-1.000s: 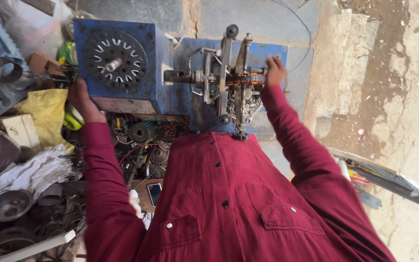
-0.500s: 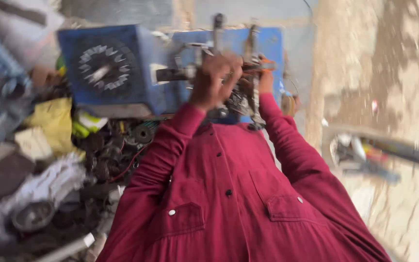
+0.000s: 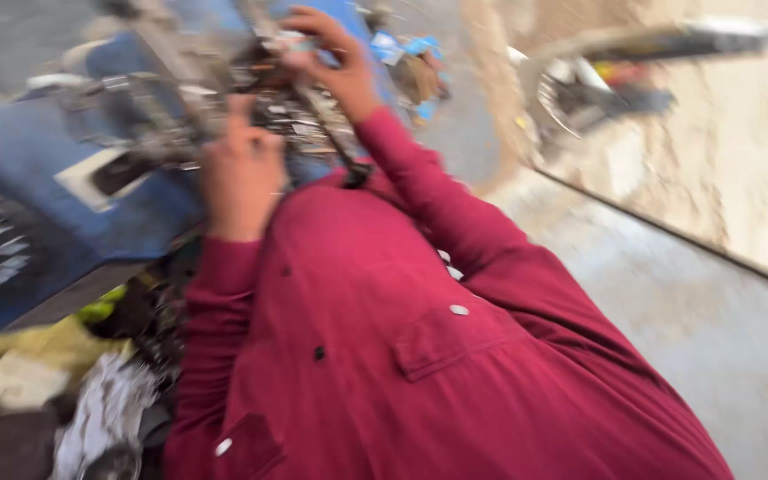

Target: The person operates a winding machine to coil copper wire onto a ceiling fan stator and then manually threads and secures the wire ends through the stator slots.

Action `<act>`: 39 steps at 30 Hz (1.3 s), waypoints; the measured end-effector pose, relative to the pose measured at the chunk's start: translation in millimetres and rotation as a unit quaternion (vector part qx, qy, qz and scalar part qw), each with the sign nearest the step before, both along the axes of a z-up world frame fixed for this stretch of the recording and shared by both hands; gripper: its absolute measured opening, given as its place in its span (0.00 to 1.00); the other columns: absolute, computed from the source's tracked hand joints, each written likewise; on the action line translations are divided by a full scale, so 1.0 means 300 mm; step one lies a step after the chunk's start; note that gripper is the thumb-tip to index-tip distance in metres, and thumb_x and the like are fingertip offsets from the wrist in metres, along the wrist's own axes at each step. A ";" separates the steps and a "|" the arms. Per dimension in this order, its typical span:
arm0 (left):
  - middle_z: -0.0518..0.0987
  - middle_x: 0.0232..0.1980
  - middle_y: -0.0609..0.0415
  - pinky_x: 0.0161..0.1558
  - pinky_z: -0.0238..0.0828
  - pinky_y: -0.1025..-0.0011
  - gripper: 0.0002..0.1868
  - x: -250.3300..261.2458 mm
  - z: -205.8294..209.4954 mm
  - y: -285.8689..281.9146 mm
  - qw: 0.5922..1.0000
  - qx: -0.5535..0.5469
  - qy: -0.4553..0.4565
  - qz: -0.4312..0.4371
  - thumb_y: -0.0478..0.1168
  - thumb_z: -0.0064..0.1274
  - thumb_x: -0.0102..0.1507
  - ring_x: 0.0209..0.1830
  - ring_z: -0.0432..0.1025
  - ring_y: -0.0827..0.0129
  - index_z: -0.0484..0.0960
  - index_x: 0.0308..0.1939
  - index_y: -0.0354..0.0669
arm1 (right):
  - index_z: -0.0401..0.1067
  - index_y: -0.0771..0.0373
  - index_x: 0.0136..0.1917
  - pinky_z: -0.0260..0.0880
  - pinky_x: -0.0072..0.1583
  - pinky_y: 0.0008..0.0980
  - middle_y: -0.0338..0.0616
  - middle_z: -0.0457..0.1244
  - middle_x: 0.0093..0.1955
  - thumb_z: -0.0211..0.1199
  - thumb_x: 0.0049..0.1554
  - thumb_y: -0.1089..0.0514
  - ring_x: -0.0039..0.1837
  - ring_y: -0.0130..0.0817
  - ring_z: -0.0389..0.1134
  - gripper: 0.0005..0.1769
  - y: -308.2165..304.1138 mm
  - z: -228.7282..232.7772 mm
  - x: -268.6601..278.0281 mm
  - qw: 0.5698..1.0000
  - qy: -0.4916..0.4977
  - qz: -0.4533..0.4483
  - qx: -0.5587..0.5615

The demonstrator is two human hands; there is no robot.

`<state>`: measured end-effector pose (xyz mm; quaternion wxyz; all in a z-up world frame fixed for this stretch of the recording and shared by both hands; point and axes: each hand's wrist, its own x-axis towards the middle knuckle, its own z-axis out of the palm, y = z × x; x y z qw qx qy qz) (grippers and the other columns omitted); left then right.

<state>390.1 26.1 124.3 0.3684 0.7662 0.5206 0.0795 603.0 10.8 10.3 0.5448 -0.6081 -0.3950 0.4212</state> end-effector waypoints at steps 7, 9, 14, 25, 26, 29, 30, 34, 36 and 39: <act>0.79 0.50 0.46 0.49 0.67 0.56 0.24 0.049 0.039 0.004 0.978 0.208 -0.003 0.026 0.42 0.63 0.58 0.49 0.73 0.53 0.76 0.55 0.39 | 0.72 0.63 0.70 0.63 0.71 0.31 0.48 0.64 0.74 0.68 0.64 0.65 0.72 0.37 0.65 0.21 -0.025 0.067 0.045 0.998 -0.033 -0.025 0.050; 0.78 0.48 0.47 0.48 0.63 0.54 0.24 0.047 0.020 -0.002 0.978 0.201 0.044 0.020 0.43 0.64 0.57 0.49 0.71 0.54 0.77 0.54 0.37 | 0.73 0.57 0.65 0.69 0.57 0.33 0.45 0.64 0.64 0.70 0.59 0.70 0.57 0.35 0.65 0.22 -0.049 0.133 -0.024 0.961 -0.219 -0.096 0.136; 0.77 0.32 0.54 0.46 0.59 0.56 0.19 0.042 -0.038 -0.038 0.988 0.152 0.042 -0.011 0.41 0.63 0.57 0.43 0.70 0.61 0.82 0.52 0.40 | 0.79 0.57 0.60 0.64 0.47 0.37 0.42 0.66 0.49 0.75 0.53 0.69 0.47 0.40 0.65 0.22 -0.041 0.275 -0.083 0.898 -0.384 0.127 0.172; 0.77 0.32 0.52 0.45 0.65 0.55 0.08 0.050 -0.024 0.228 0.985 0.167 -0.041 -0.019 0.41 0.64 0.61 0.36 0.73 0.60 0.83 0.30 0.44 | 0.77 0.63 0.62 0.69 0.52 0.39 0.49 0.65 0.53 0.74 0.54 0.62 0.51 0.44 0.68 0.22 -0.064 0.328 -0.040 0.911 -0.361 0.155 0.125; 0.78 0.32 0.52 0.45 0.67 0.53 0.08 0.057 -0.028 0.269 0.987 0.149 -0.050 -0.019 0.41 0.65 0.59 0.36 0.74 0.58 0.84 0.30 0.44 | 0.77 0.64 0.63 0.70 0.53 0.39 0.49 0.66 0.53 0.74 0.55 0.61 0.52 0.44 0.69 0.22 -0.078 0.316 -0.049 0.914 -0.355 0.156 0.117; 0.79 0.38 0.49 0.45 0.72 0.56 0.09 0.073 -0.045 0.361 0.994 0.075 -0.044 -0.072 0.39 0.65 0.59 0.38 0.76 0.54 0.81 0.30 0.40 | 0.78 0.61 0.56 0.69 0.52 0.38 0.46 0.69 0.53 0.75 0.56 0.61 0.51 0.43 0.70 0.15 -0.095 0.287 -0.052 0.900 -0.393 0.163 0.096; 0.80 0.37 0.49 0.44 0.74 0.57 0.08 0.078 -0.054 0.388 0.993 0.090 -0.036 -0.070 0.39 0.65 0.58 0.36 0.77 0.56 0.82 0.28 0.40 | 0.78 0.59 0.52 0.69 0.51 0.38 0.45 0.70 0.53 0.76 0.56 0.60 0.50 0.43 0.70 0.11 -0.097 0.284 -0.052 0.890 -0.414 0.165 0.091; 0.83 0.33 0.48 0.41 0.76 0.59 0.05 0.120 -0.121 0.450 0.991 0.098 0.008 -0.092 0.39 0.67 0.54 0.33 0.80 0.56 0.87 0.27 0.44 | 0.79 0.63 0.55 0.70 0.51 0.37 0.50 0.68 0.53 0.75 0.55 0.59 0.50 0.44 0.70 0.16 -0.128 0.320 -0.104 0.902 -0.394 0.146 0.103; 0.84 0.32 0.47 0.38 0.77 0.59 0.06 0.138 -0.164 0.453 0.990 0.083 0.022 -0.111 0.41 0.69 0.54 0.33 0.80 0.55 0.88 0.30 0.45 | 0.78 0.62 0.55 0.71 0.54 0.37 0.47 0.68 0.54 0.73 0.57 0.60 0.53 0.43 0.71 0.13 -0.129 0.365 -0.152 0.916 -0.358 0.138 0.120; 0.84 0.32 0.47 0.35 0.77 0.59 0.13 0.150 -0.202 0.475 0.984 0.109 0.038 -0.135 0.45 0.72 0.52 0.31 0.81 0.55 0.88 0.33 0.43 | 0.76 0.62 0.54 0.67 0.55 0.48 0.52 0.66 0.51 0.77 0.42 0.51 0.53 0.52 0.67 0.28 -0.087 0.430 -0.276 0.839 -0.372 0.295 0.266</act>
